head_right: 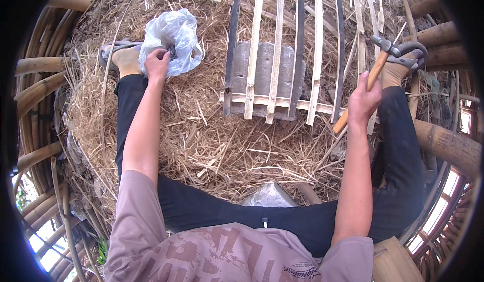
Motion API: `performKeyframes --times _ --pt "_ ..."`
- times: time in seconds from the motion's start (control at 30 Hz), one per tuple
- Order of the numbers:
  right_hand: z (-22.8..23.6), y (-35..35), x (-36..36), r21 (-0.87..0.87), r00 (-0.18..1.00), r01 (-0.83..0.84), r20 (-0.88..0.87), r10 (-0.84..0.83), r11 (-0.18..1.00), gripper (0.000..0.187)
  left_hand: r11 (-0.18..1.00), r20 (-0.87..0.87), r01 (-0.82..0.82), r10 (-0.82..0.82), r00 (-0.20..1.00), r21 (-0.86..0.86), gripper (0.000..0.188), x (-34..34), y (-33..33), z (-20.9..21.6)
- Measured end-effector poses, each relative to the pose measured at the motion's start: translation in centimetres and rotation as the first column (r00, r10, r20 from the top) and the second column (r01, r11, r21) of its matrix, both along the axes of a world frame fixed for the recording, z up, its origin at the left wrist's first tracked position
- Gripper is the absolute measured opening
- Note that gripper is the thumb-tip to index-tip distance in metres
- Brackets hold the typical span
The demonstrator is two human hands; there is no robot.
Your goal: The person assembles a grid of bamboo strips by hammering small nails into the junctions where the strips overlap. The person picks up nails from a plastic bag, positions them on the bamboo, and uses a hammer to drive them in.
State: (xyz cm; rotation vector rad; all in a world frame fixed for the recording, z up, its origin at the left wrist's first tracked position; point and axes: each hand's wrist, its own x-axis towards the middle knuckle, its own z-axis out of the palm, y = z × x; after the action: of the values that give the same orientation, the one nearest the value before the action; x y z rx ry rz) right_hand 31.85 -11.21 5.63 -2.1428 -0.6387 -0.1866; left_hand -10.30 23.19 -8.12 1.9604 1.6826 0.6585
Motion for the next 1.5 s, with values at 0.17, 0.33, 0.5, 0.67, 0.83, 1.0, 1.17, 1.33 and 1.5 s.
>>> performKeyframes --times 0.17,0.33,0.5,0.67,0.83,1.0,1.17,1.33,1.5 --pt "0.3 0.6 -0.7 -0.011 1.0 0.005 -0.017 -0.006 1.0 0.032 0.986 0.178 -0.124 0.103 0.979 0.112 0.018 -0.9 0.4 1.8" --pt "0.4 1.1 -0.6 0.058 0.999 -0.001 -0.036 0.003 0.998 0.032 0.991 0.5 0.086 -0.025 0.866 -0.099 0.014 0.7 -5.3 8.8" --pt "-0.2 1.6 -0.9 0.1 0.998 -0.009 -0.054 0.015 0.995 0.031 0.909 0.482 0.243 -0.055 0.874 -0.338 0.017 1.4 -14.8 15.4" --pt "0.4 1.1 -0.5 0.148 0.994 -0.008 -0.106 0.024 0.989 0.03 0.873 0.638 0.195 0.157 0.754 -0.446 0.015 3.4 -22.1 14.0" --pt "1.1 1.7 -1.7 0.173 0.982 -0.006 -0.187 0.039 0.985 0.03 0.835 0.668 0.257 0.167 0.725 -0.487 0.014 3.2 -23.0 9.9" --pt "0.5 1.3 -1.0 0.193 0.973 0.041 -0.23 0.005 0.98 0.03 0.799 0.689 0.326 0.146 0.71 -0.505 0.026 4.8 -21.7 9.4" --pt "0.0 1.6 -1.4 0.157 0.977 0.016 -0.211 0.017 0.988 0.029 0.803 0.647 0.289 0.151 0.748 -0.521 0.026 4.8 -22.0 8.5" --pt "0.0 2.2 -2.7 0.213 0.965 -0.02 -0.251 0.075 0.977 0.029 0.887 0.673 0.208 0.142 0.726 -0.413 0.015 5.5 -22.6 8.1" --pt "-0.3 2.0 -2.5 0.197 0.971 -0.033 -0.225 0.078 0.98 0.03 0.971 0.534 0.188 -0.083 0.842 -0.145 0.016 6.1 -22.1 8.0"
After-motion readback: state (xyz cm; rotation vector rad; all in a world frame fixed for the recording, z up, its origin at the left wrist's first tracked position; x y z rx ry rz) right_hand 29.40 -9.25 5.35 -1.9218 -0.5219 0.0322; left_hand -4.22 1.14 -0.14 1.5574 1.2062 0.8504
